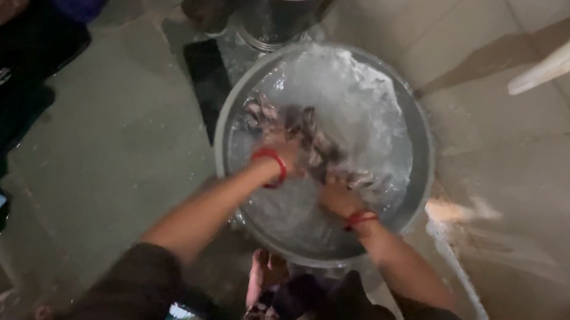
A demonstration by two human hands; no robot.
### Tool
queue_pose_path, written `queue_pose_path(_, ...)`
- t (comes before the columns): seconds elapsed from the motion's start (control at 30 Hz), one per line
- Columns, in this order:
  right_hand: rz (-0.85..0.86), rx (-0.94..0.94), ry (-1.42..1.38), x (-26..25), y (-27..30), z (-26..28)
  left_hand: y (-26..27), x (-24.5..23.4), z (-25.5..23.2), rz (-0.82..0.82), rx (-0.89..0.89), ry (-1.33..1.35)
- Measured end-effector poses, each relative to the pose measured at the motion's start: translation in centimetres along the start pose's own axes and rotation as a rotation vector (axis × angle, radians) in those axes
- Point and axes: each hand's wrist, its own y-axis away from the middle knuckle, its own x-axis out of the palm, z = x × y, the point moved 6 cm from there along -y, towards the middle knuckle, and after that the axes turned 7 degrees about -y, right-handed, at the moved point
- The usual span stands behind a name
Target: The person scrubs a plaid shirt on a wet tiled floor using a brush and soapy water. They repeatedly scrub the fabric, dip it into a metal bucket filled with soapy water, and wring it out by hand.
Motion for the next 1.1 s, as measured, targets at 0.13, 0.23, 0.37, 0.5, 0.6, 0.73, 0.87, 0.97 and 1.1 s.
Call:
queue_pose_path(0.13,0.174,0.087,0.056,4.0,1.8,-1.0,-6.2,11.5,1.2,0.040,0.077,-0.080)
queue_pose_path(0.23,0.250,0.093,0.034,3.7,1.5,-1.9,-8.5,14.9,2.6,0.064,0.068,-0.087)
queue_pose_path(0.37,0.280,0.058,-0.001,-0.5,0.7,-0.6,-9.2,16.0,3.5,0.078,0.032,-0.086)
queue_pose_path(0.5,0.207,0.031,-0.058,-9.8,-0.2,2.2,-7.4,14.0,3.7,0.067,0.011,-0.093)
queue_pose_path(0.6,0.050,0.084,-0.121,-19.0,1.3,2.3,-6.5,13.2,2.6,0.070,0.007,-0.080)
queue_pose_path(0.73,-0.451,0.274,-0.277,-29.9,6.7,-0.1,-4.9,12.4,1.6,0.064,-0.001,-0.062)
queue_pose_path(0.87,-0.797,0.386,-0.511,-34.3,12.2,-4.7,-2.6,8.0,0.6,-0.142,-0.095,0.121)
queue_pose_path(0.97,-0.545,0.432,-0.560,-26.8,9.9,-7.5,1.1,1.8,1.6,-0.740,-0.142,0.478)
queue_pose_path(1.1,0.003,0.284,-0.442,-10.1,2.8,-4.8,-0.7,1.9,0.9,-0.714,-0.050,0.032)
